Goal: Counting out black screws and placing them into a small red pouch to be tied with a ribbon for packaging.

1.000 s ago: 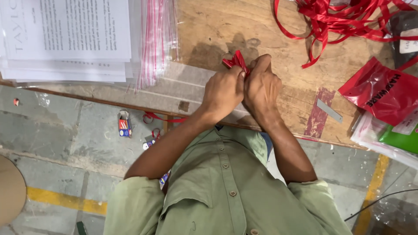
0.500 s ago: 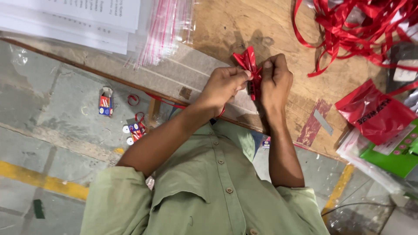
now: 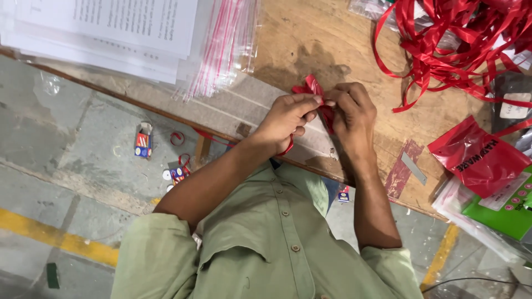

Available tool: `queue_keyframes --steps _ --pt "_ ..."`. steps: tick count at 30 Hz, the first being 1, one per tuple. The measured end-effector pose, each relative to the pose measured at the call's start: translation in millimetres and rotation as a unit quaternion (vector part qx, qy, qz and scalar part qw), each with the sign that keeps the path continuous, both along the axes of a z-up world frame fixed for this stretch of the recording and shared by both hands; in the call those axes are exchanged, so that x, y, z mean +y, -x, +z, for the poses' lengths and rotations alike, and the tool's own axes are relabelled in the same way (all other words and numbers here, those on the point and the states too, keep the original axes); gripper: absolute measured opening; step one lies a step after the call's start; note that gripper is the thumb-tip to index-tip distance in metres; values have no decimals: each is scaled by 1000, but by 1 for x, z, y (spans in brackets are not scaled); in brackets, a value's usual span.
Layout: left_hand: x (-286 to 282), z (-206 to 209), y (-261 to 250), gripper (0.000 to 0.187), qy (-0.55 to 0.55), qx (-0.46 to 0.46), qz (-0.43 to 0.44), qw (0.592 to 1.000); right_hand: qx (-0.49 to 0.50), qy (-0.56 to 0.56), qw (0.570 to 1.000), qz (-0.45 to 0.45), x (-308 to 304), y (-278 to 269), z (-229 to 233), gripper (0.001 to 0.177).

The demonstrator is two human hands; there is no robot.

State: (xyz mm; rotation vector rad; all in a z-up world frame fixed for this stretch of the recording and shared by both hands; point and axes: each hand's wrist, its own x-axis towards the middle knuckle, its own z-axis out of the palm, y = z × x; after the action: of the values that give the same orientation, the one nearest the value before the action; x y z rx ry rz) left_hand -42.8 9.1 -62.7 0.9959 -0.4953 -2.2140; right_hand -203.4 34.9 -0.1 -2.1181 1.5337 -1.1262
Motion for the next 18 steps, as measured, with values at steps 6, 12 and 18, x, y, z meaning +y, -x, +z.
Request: queue_keyframes --steps 6,12,18 --pt "-5 3 -13 17 88 -45 -65 993 -17 -39 997 65 -19 8 -6 28" --pt "-10 25 -18 16 114 -79 -111 984 -160 -215 958 103 -36 35 -46 15" --pt "6 -6 -3 19 314 -199 -52 927 -254 -325 898 155 -44 45 -44 14"
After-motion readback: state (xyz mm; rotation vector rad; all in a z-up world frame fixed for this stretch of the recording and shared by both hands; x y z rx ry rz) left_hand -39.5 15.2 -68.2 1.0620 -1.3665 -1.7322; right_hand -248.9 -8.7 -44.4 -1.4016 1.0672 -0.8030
